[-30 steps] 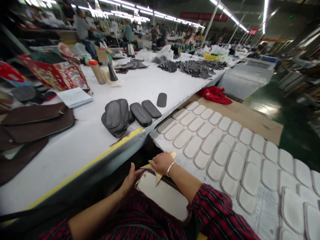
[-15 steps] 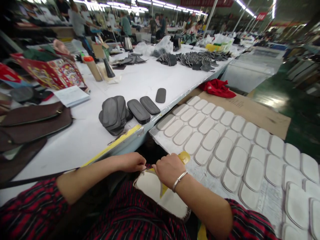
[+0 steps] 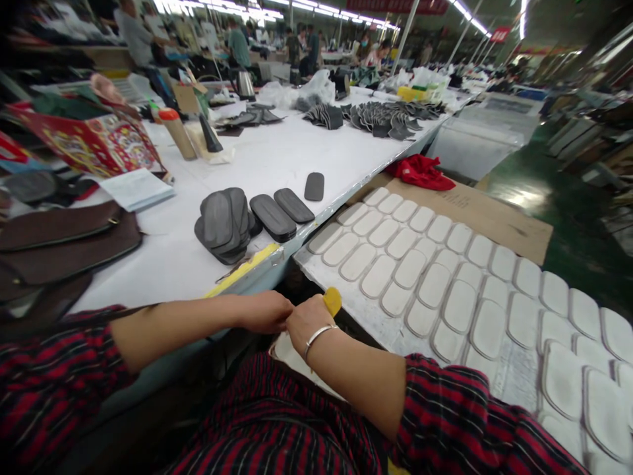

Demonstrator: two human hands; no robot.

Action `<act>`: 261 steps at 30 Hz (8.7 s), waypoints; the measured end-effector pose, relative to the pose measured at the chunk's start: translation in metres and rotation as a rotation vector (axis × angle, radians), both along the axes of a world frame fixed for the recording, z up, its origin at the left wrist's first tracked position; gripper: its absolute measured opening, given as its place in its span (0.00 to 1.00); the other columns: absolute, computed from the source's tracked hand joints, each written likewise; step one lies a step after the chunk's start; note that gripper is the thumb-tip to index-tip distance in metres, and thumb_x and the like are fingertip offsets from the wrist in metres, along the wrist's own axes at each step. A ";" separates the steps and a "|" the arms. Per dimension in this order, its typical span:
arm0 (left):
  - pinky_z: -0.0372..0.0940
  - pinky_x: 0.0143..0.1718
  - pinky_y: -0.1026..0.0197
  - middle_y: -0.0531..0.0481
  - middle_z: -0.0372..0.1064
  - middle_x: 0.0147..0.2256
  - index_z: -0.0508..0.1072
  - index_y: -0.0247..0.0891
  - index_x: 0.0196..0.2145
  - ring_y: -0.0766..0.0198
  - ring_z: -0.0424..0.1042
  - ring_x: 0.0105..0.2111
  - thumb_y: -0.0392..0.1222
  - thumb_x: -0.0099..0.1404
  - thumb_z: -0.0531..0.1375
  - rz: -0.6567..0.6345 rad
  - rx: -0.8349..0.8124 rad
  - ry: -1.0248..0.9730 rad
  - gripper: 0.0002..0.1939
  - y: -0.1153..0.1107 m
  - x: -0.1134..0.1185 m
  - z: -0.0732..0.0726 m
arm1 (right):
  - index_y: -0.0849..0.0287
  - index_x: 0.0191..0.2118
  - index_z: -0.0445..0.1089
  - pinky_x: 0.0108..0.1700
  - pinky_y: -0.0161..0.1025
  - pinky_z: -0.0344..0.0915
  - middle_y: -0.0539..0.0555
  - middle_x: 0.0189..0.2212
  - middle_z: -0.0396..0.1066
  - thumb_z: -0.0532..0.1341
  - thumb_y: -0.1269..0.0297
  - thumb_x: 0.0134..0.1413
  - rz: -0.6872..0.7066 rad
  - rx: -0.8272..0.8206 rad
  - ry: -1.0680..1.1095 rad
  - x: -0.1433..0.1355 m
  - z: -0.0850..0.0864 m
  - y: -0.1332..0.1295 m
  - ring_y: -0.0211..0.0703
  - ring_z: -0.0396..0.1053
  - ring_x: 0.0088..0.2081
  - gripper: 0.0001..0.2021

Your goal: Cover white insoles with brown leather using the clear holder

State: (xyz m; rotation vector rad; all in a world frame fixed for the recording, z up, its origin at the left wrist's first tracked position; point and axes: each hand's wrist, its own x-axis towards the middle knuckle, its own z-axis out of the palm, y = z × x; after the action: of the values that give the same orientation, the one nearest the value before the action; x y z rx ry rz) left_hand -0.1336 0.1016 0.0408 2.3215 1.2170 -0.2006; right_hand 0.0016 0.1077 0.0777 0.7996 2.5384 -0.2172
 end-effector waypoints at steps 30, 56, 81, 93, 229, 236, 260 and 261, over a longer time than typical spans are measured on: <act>0.58 0.31 0.56 0.41 0.69 0.24 0.69 0.35 0.21 0.53 0.68 0.27 0.37 0.50 0.56 0.225 -0.136 -0.128 0.04 -0.016 0.006 -0.038 | 0.61 0.32 0.73 0.31 0.42 0.59 0.61 0.31 0.74 0.49 0.73 0.54 -0.124 0.052 0.044 0.020 -0.007 -0.015 0.51 0.70 0.34 0.14; 0.59 0.45 0.57 0.38 0.70 0.42 0.68 0.29 0.46 0.55 0.69 0.42 0.66 0.59 0.40 1.217 -0.905 -1.864 0.39 -0.068 0.029 -0.102 | 0.58 0.30 0.71 0.31 0.39 0.54 0.57 0.29 0.72 0.39 0.53 0.61 -0.074 0.100 0.095 0.026 -0.081 0.040 0.46 0.69 0.31 0.26; 0.59 0.34 0.63 0.50 0.71 0.29 0.74 0.33 0.30 0.63 0.66 0.30 0.52 0.55 0.58 1.721 -0.448 -1.453 0.17 -0.086 0.054 -0.092 | 0.58 0.29 0.71 0.35 0.39 0.48 0.54 0.28 0.71 0.39 0.54 0.61 0.299 -0.040 0.376 0.006 -0.091 0.056 0.41 0.66 0.32 0.26; 0.59 0.32 0.64 0.52 0.69 0.26 0.72 0.34 0.26 0.64 0.64 0.28 0.51 0.54 0.59 1.738 -0.349 -1.403 0.15 -0.088 0.059 -0.089 | 0.59 0.29 0.70 0.34 0.40 0.48 0.55 0.27 0.71 0.42 0.56 0.61 0.325 -0.050 0.432 0.012 -0.093 0.056 0.42 0.67 0.31 0.23; 0.52 0.54 0.51 0.45 0.65 0.49 0.65 0.39 0.50 0.55 0.63 0.49 0.46 0.58 0.57 0.989 -0.545 -1.571 0.22 -0.112 0.028 -0.094 | 0.57 0.27 0.57 0.18 0.31 0.55 0.48 0.18 0.65 0.55 0.45 0.47 -1.355 -1.152 0.961 0.150 -0.099 -0.158 0.33 0.59 0.16 0.18; 0.45 0.58 0.54 0.48 0.62 0.51 0.65 0.40 0.49 0.56 0.57 0.53 0.49 0.59 0.55 0.966 -0.220 -1.261 0.21 -0.111 0.031 -0.087 | 0.57 0.28 0.57 0.18 0.32 0.54 0.48 0.17 0.65 0.54 0.42 0.45 -1.280 -1.100 0.980 0.120 -0.103 -0.157 0.34 0.60 0.15 0.20; 0.63 0.30 0.62 0.58 0.69 0.27 0.64 0.41 0.43 0.59 0.69 0.32 0.54 0.50 0.60 1.571 0.394 -0.366 0.25 -0.116 -0.178 -0.041 | 0.56 0.36 0.70 0.44 0.39 0.59 0.54 0.34 0.72 0.53 0.58 0.53 -0.795 -0.100 1.107 0.099 -0.040 -0.100 0.44 0.67 0.38 0.12; 0.64 0.31 0.59 0.54 0.70 0.29 0.64 0.39 0.44 0.55 0.69 0.34 0.55 0.49 0.61 1.534 0.365 -0.179 0.27 -0.115 -0.199 -0.044 | 0.58 0.37 0.70 0.45 0.42 0.59 0.56 0.36 0.71 0.54 0.57 0.52 -0.895 0.048 1.124 0.120 -0.047 -0.089 0.46 0.66 0.40 0.13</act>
State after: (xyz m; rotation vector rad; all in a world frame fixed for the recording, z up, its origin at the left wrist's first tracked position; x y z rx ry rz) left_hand -0.3327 -0.0132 -0.0030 0.9861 2.6066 0.7724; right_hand 0.1220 0.0186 0.0308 2.2914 2.8448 -1.1609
